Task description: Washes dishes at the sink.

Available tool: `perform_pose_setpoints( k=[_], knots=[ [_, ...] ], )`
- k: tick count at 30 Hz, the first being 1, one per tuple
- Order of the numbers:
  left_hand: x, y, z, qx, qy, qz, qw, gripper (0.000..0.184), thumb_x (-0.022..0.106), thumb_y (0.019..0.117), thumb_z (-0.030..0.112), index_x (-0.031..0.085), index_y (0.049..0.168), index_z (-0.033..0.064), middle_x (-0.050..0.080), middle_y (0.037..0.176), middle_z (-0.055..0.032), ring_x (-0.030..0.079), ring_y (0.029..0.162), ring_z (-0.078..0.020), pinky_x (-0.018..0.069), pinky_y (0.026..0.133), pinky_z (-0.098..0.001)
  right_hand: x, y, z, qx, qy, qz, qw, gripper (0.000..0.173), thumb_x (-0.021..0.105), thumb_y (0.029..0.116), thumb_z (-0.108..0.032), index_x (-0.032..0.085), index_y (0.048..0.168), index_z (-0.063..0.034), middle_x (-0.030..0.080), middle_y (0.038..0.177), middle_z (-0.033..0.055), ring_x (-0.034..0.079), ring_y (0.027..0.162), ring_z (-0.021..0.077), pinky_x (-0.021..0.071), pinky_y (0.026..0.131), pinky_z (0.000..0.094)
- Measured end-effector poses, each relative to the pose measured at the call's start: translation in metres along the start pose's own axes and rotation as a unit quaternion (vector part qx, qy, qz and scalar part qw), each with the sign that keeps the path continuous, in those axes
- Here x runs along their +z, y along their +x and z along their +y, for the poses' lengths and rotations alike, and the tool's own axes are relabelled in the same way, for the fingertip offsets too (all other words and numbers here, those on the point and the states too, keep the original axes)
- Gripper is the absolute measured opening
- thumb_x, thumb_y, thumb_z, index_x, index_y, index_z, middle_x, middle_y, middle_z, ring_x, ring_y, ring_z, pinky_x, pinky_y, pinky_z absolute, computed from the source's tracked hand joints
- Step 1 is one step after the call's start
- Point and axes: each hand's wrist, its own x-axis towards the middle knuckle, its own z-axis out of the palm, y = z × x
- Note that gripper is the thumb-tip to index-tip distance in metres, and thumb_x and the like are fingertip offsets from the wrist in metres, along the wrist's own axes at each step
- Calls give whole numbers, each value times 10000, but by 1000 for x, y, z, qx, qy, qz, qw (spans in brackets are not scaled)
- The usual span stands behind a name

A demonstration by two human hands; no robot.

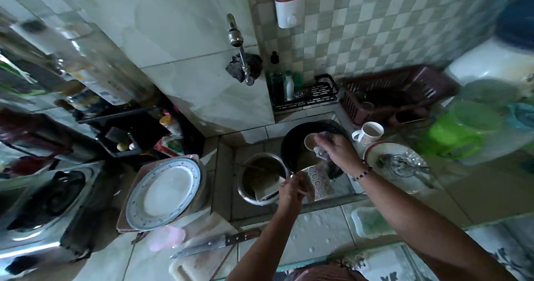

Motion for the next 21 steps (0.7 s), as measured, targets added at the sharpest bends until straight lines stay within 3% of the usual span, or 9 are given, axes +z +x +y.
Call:
perform_pose_setpoints(
  k=[3, 6, 8, 10, 12, 16, 18, 20, 21],
  knots=[
    [5, 1, -7, -36, -43, -5, 998, 206, 491, 1059, 142, 622, 1014, -11, 638, 734, -74, 623, 600, -143, 560, 568, -289, 19, -6, -14, 50, 118, 74, 989, 479, 499, 1054, -505, 621, 885, -74, 504, 696, 24, 473, 590, 121, 436, 564, 314],
    [13, -1, -14, -27, -80, -13, 996, 211, 465, 1057, 118, 619, 982, -5, 641, 745, -75, 632, 617, -148, 568, 585, -291, 39, -18, -21, 59, 234, 93, 966, 265, 562, 1026, -294, 623, 864, -94, 542, 690, -4, 518, 594, 95, 466, 562, 280],
    [20, -7, -13, -14, -103, 0, 995, 229, 432, 1069, 119, 600, 970, 0, 641, 743, -75, 641, 628, -148, 579, 609, -298, 46, -30, -14, -13, 54, 61, 997, 240, 580, 1008, -190, 673, 902, 4, 635, 815, 62, 618, 767, 139, 532, 727, 327],
    [24, -13, -11, 10, -119, -8, 993, 240, 403, 1086, 137, 588, 997, 12, 641, 770, -67, 651, 671, -139, 581, 649, -300, 50, -39, 3, -124, -195, 32, 972, 259, 588, 986, -196, 736, 999, 16, 679, 1123, 154, 628, 1119, 283, 506, 990, 457],
    [30, -20, -7, 41, -115, -3, 993, 206, 450, 1066, 83, 599, 954, -4, 658, 765, -77, 661, 680, -140, 584, 653, -299, 48, -43, 18, -159, -301, 42, 939, 241, 596, 978, -191, 695, 1096, -7, 653, 1270, 207, 620, 1216, 366, 502, 1029, 517],
    [37, -25, -8, 60, -101, 10, 993, 157, 496, 1036, 28, 602, 930, -18, 669, 773, -93, 668, 686, -155, 589, 652, -306, 15, -17, 29, 80, -129, 23, 988, 418, 480, 1080, -161, 478, 1492, -88, 598, 1393, 187, 648, 1177, 324, 530, 989, 508],
    [39, -26, -11, 63, -92, 6, 994, 154, 493, 1037, 30, 603, 937, -13, 673, 781, -84, 675, 703, -148, 593, 672, -306, 3, -7, 42, 204, 24, 18, 979, 333, 461, 1101, -211, 578, 1384, -81, 620, 1281, 149, 613, 1072, 244, 505, 921, 436],
    [41, -26, -14, 64, -87, 12, 994, 153, 491, 1039, 27, 602, 943, -16, 672, 780, -83, 672, 702, -151, 588, 673, -309, 9, -11, 37, 214, -8, 19, 977, 409, 409, 1118, -330, 627, 1275, -21, 636, 1096, 138, 591, 927, 209, 491, 832, 391],
    [43, -26, -15, 64, -86, 17, 994, 160, 491, 1039, 24, 602, 932, -18, 669, 762, -82, 667, 684, -149, 585, 664, -305, 16, -18, 28, 174, -80, 22, 981, 460, 391, 1119, -357, 645, 1283, -11, 670, 1155, 175, 636, 1021, 263, 505, 915, 447]
  ],
)
